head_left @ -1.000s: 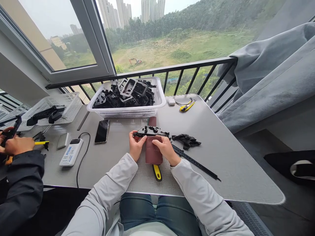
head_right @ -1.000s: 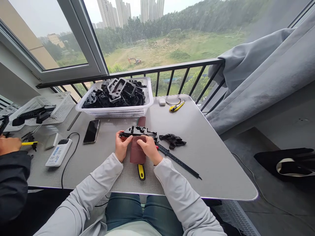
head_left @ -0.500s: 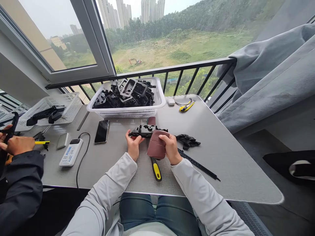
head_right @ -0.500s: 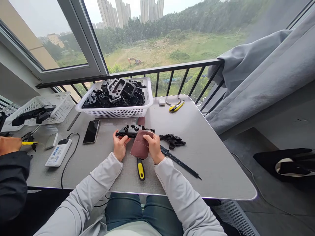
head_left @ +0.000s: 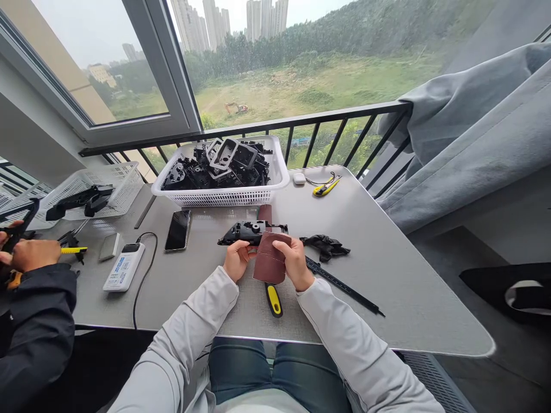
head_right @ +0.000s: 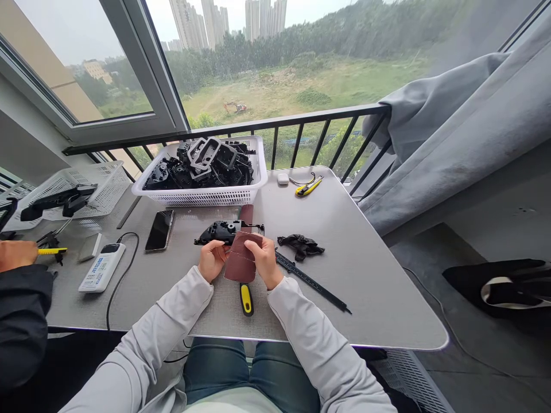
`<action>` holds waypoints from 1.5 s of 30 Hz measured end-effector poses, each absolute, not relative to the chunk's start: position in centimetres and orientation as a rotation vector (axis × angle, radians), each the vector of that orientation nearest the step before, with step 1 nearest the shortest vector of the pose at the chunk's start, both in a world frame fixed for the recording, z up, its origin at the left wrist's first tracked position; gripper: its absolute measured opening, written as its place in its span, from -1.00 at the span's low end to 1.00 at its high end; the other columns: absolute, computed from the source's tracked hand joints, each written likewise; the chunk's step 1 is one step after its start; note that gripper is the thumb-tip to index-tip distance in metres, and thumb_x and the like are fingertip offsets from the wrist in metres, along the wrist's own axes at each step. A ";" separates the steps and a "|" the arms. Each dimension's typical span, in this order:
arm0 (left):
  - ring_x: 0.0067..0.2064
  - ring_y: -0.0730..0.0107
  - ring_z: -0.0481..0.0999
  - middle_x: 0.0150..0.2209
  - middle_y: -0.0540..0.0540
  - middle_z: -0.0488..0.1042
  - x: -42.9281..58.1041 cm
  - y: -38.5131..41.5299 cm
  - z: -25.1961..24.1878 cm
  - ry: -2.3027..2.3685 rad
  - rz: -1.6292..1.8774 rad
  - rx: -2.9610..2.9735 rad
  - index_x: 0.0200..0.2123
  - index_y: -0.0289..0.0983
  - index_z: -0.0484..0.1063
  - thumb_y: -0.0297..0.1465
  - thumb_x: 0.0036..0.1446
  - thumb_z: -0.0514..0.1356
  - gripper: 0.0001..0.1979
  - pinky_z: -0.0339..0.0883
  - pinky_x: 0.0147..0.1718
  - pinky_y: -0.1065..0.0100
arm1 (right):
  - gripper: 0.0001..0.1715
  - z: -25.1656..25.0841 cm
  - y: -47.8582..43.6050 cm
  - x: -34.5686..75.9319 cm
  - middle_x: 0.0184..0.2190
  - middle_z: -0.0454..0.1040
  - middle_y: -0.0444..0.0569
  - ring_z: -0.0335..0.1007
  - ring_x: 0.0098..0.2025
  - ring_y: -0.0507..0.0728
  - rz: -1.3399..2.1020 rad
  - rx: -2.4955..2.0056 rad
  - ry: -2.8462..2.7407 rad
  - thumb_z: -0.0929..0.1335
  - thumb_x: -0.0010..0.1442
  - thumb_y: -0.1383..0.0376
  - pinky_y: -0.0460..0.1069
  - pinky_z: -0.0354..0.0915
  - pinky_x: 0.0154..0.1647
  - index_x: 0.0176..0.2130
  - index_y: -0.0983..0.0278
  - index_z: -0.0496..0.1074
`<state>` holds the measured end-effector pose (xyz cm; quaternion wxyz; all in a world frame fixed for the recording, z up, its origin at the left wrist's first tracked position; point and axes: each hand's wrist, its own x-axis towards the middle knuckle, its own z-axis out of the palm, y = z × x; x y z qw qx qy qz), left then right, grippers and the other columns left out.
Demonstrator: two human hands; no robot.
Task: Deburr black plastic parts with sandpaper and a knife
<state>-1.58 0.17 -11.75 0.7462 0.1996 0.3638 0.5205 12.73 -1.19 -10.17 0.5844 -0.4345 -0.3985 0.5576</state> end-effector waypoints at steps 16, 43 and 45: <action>-0.36 0.30 0.56 -0.38 -0.12 0.61 -1.6 0.0 -12.7 0.768 1.116 0.471 -0.37 -0.35 0.56 -0.40 -0.03 0.31 -0.86 0.37 -0.28 0.29 | -0.82 -10.0 -1.3 12.7 -0.66 0.26 -0.21 0.08 -0.58 -0.01 1.312 -0.988 -0.939 0.37 -0.15 0.20 -0.08 0.06 -0.54 -0.61 0.26 0.36; -0.41 0.37 0.53 -0.40 -0.06 0.61 -1.3 0.0 -12.2 0.825 1.160 0.527 -0.27 -0.33 0.58 -0.55 -0.12 0.28 -0.74 0.37 -0.31 0.32 | -0.83 -9.4 -1.1 12.9 -0.59 0.49 -0.12 0.28 -0.55 0.05 1.480 -0.956 -0.786 0.38 -0.22 0.23 -0.04 0.22 -0.47 -0.53 0.26 0.50; -0.38 0.33 0.55 -0.38 -0.08 0.62 -1.4 0.2 -12.3 0.838 1.174 0.516 -0.26 -0.35 0.59 -0.55 -0.11 0.25 -0.73 0.38 -0.29 0.31 | -0.85 -9.4 -1.1 12.9 -0.64 0.43 -0.15 0.23 -0.57 0.04 1.500 -0.984 -0.854 0.38 -0.22 0.23 -0.05 0.19 -0.48 -0.56 0.26 0.46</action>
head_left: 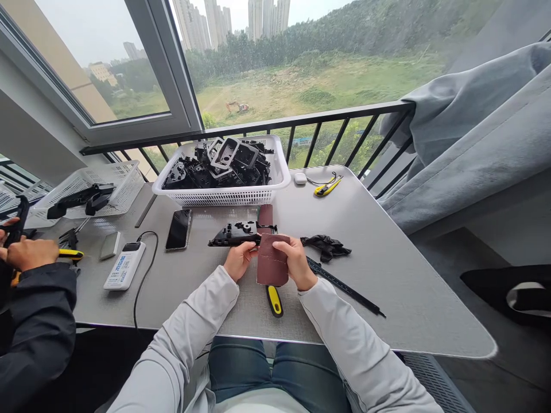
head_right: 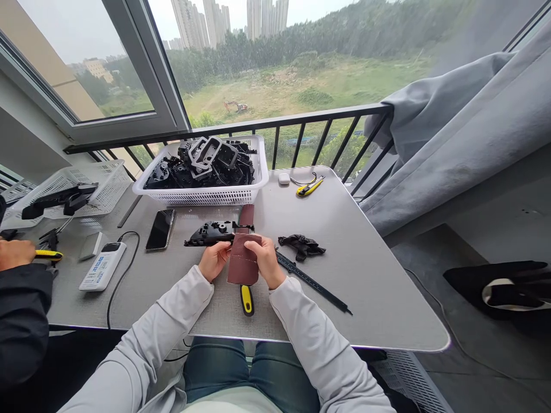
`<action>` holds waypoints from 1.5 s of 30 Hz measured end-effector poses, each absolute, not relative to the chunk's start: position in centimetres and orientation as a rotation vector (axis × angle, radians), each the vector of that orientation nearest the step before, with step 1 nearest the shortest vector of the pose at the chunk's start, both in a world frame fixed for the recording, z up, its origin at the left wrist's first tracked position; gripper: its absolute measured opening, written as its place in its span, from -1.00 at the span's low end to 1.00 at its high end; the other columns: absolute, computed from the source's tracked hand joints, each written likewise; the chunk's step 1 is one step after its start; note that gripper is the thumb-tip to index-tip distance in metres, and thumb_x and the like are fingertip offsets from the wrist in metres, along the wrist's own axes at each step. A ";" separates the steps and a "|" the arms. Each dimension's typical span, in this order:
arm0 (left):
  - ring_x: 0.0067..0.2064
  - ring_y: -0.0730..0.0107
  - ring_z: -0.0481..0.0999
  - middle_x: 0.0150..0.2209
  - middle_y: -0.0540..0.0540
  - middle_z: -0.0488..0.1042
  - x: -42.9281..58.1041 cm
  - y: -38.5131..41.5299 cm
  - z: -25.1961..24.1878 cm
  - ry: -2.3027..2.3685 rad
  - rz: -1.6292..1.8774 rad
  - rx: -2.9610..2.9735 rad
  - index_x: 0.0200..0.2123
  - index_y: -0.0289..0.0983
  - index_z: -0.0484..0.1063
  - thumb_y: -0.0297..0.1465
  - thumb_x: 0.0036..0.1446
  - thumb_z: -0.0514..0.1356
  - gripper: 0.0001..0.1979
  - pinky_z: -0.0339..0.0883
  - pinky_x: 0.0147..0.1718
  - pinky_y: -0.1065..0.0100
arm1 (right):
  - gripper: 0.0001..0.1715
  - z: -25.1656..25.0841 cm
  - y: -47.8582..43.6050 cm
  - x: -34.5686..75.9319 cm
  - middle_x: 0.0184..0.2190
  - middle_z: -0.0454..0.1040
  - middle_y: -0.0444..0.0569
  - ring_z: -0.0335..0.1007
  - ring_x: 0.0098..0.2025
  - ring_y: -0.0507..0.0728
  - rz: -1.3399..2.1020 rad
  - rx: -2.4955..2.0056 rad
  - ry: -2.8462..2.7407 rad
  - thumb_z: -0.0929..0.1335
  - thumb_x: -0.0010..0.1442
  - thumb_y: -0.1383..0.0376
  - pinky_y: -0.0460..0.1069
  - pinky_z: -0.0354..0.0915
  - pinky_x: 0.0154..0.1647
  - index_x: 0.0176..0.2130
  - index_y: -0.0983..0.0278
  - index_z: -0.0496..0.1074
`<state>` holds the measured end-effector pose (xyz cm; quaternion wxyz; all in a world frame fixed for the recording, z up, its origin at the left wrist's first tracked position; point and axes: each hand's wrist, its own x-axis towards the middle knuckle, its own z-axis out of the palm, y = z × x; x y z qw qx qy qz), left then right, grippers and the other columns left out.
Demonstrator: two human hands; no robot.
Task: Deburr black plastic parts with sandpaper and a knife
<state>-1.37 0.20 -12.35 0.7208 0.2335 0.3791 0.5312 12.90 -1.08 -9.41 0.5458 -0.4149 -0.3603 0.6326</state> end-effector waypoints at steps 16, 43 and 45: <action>0.13 0.15 0.43 -0.11 -0.09 0.60 -1.5 -0.6 -13.0 0.855 1.267 0.885 -0.26 -0.24 0.60 -0.30 -0.02 0.35 -0.78 0.14 0.20 0.25 | -0.80 -9.6 -1.1 12.6 -0.72 0.23 -0.21 0.06 -0.61 -0.01 1.412 -1.171 -1.195 0.31 -0.20 0.19 -0.08 0.01 -0.59 -0.67 0.25 0.27; -0.40 0.30 0.58 -0.27 -0.16 0.63 -1.6 0.0 -12.0 0.834 1.155 0.566 -0.16 -0.35 0.57 -0.51 -0.09 0.24 -0.66 0.41 -0.24 0.25 | -0.84 -8.8 -0.3 14.3 -0.62 0.44 -0.12 0.30 -0.58 0.09 1.635 -1.036 -0.626 0.35 -0.24 0.21 -0.01 0.22 -0.55 -0.55 0.24 0.37; -0.41 0.33 0.57 -0.29 -0.13 0.63 -1.6 -0.1 -11.8 0.814 1.164 0.571 -0.12 -0.34 0.55 -0.54 -0.12 0.24 -0.60 0.42 -0.24 0.25 | -0.83 -8.9 -0.3 14.3 -0.60 0.46 -0.10 0.33 -0.56 0.10 1.664 -1.052 -0.585 0.36 -0.25 0.21 0.00 0.25 -0.54 -0.54 0.25 0.38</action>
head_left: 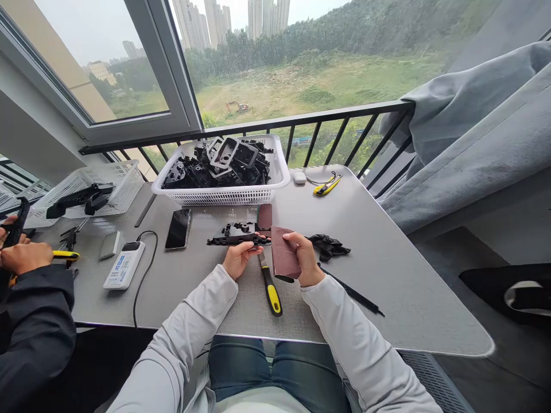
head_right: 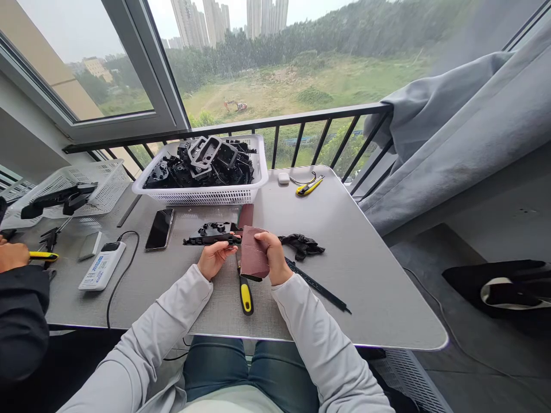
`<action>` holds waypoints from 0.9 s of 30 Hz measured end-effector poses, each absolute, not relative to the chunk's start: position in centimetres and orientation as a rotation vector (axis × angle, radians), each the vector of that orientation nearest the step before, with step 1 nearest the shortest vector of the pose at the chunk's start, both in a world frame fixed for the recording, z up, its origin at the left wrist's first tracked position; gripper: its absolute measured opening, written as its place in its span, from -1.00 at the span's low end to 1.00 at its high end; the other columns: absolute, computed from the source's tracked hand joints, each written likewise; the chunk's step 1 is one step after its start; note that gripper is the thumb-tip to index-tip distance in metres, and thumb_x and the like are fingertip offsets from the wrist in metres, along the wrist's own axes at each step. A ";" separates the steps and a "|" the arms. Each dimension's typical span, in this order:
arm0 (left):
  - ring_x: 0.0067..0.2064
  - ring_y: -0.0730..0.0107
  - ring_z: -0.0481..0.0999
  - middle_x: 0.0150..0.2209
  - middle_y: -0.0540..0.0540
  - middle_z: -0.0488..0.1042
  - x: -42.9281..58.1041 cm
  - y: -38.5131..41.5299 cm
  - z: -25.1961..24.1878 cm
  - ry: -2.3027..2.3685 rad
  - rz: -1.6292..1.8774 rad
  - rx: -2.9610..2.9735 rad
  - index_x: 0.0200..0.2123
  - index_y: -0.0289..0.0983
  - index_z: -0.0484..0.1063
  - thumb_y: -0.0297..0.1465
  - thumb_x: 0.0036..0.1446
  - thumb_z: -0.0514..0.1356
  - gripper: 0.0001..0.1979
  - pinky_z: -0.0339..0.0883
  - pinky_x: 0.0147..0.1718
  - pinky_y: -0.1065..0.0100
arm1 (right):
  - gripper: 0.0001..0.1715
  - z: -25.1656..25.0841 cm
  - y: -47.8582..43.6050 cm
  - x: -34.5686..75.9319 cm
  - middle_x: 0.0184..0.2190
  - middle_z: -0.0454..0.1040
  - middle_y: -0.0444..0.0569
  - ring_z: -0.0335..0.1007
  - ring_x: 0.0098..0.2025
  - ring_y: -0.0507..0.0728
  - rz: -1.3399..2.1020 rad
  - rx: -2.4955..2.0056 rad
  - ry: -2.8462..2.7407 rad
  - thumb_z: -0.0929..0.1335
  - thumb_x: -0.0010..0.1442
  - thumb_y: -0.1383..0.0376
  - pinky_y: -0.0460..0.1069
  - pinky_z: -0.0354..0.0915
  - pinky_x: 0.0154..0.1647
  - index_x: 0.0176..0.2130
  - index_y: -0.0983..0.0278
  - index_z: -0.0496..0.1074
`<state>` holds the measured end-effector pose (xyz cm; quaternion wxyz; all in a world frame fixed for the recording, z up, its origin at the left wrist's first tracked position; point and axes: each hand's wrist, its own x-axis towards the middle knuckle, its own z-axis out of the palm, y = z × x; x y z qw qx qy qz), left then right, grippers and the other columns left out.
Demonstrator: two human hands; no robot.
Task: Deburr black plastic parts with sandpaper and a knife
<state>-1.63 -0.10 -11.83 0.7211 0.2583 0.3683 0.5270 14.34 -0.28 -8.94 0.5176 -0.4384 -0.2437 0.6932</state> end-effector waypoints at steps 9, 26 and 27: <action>-0.35 0.45 0.54 -0.35 -0.01 0.59 -1.3 -0.3 -12.1 0.778 1.158 0.604 -0.32 -0.30 0.55 -0.51 -0.21 0.39 -0.73 0.39 -0.22 0.37 | -0.87 -8.8 -0.9 13.5 -0.67 0.39 -0.17 0.17 -0.62 0.00 1.555 -0.976 -0.678 0.38 -0.29 0.25 -0.08 0.14 -0.57 -0.62 0.27 0.44; -0.02 0.09 0.51 -0.19 -0.11 0.60 -1.9 -0.2 -12.8 0.788 1.218 0.902 -0.27 -0.28 0.58 -0.37 -0.07 0.28 -0.76 0.34 0.00 0.14 | -0.84 -8.6 -0.9 13.5 -0.69 0.28 -0.19 0.09 -0.58 -0.01 1.573 -1.134 -1.099 0.31 -0.23 0.22 -0.08 0.03 -0.55 -0.62 0.29 0.36; 0.00 0.10 0.50 -0.18 -0.09 0.60 -2.0 -0.2 -13.1 0.800 1.214 0.956 -0.26 -0.27 0.58 -0.37 -0.06 0.28 -0.76 0.32 0.03 0.14 | -0.84 -8.6 -1.0 13.5 -0.69 0.26 -0.20 0.06 -0.59 -0.02 1.569 -1.148 -1.124 0.31 -0.23 0.22 -0.09 0.00 -0.56 -0.62 0.29 0.35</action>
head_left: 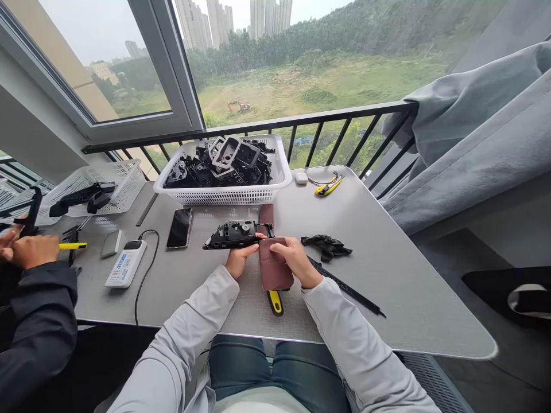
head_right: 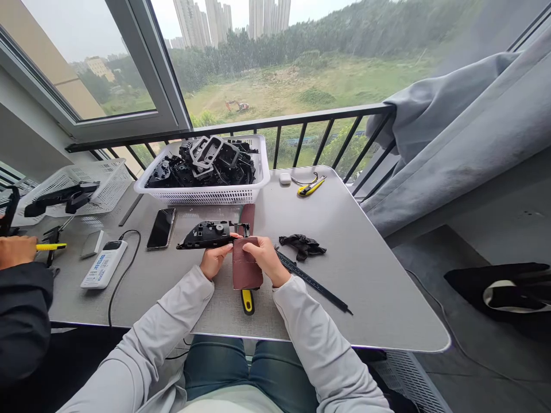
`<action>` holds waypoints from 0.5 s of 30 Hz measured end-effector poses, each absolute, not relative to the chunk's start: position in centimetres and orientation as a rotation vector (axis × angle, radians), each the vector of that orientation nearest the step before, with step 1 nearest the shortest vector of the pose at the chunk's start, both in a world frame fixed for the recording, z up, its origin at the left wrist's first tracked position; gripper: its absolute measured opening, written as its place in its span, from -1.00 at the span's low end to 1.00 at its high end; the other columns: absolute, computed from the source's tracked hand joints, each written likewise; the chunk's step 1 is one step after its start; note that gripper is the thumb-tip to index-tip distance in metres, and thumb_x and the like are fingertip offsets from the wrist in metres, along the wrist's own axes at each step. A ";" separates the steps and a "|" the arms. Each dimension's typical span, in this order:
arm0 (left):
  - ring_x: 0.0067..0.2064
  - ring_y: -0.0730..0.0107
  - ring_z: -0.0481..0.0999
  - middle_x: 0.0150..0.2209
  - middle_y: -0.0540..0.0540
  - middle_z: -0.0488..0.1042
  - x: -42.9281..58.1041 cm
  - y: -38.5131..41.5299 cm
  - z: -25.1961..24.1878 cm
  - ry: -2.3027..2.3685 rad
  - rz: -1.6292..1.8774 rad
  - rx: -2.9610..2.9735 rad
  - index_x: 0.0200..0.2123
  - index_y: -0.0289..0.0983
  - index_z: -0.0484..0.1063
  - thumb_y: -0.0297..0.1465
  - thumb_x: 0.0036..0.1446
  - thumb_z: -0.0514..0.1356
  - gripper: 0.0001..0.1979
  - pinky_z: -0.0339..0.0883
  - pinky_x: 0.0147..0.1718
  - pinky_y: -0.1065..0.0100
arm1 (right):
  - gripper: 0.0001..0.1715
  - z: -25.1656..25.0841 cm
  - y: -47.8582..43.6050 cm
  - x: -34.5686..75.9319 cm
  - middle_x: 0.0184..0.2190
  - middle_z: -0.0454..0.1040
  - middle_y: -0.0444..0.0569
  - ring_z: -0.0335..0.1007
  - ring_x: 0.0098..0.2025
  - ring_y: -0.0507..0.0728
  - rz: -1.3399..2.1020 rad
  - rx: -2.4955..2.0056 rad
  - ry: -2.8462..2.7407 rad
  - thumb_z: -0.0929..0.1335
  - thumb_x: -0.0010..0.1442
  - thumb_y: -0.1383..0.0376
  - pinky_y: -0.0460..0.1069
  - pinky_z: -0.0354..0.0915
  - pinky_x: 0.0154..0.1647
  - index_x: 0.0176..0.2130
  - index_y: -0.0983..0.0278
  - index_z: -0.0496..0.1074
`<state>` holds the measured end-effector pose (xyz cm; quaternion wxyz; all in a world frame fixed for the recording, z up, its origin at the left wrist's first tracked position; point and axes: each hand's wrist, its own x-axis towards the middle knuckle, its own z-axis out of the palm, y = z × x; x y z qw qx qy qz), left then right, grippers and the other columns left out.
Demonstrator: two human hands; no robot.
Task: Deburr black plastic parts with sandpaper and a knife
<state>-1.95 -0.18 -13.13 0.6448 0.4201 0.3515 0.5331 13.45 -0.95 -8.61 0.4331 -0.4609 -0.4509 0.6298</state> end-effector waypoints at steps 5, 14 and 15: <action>0.03 0.11 0.48 -0.15 -0.08 0.60 -2.3 -0.2 -14.2 0.844 1.215 1.099 -0.24 -0.26 0.58 -0.37 -0.03 0.27 -0.77 0.21 0.14 0.13 | -0.81 -8.8 -0.9 13.4 -0.73 0.13 -0.23 -0.01 -0.62 -0.04 1.534 -1.223 -1.221 0.27 -0.23 0.20 -0.09 -0.10 -0.60 -0.68 0.26 0.22; -0.01 0.09 0.50 -0.19 -0.10 0.60 -2.0 -0.3 -13.2 0.831 1.226 1.009 -0.26 -0.26 0.58 -0.37 -0.07 0.28 -0.76 0.34 0.01 0.13 | -0.82 -8.8 -0.8 13.4 -0.71 0.11 -0.22 -0.01 -0.61 -0.03 1.500 -1.220 -1.257 0.25 -0.23 0.19 -0.09 -0.09 -0.60 -0.67 0.24 0.19; -0.01 0.09 0.50 -0.20 -0.09 0.60 -2.0 -0.3 -13.2 0.833 1.227 1.011 -0.26 -0.26 0.58 -0.37 -0.08 0.29 -0.76 0.33 0.03 0.13 | -0.82 -8.8 -0.8 13.4 -0.72 0.11 -0.22 -0.01 -0.61 -0.03 1.515 -1.215 -1.270 0.25 -0.23 0.19 -0.09 -0.10 -0.60 -0.68 0.24 0.19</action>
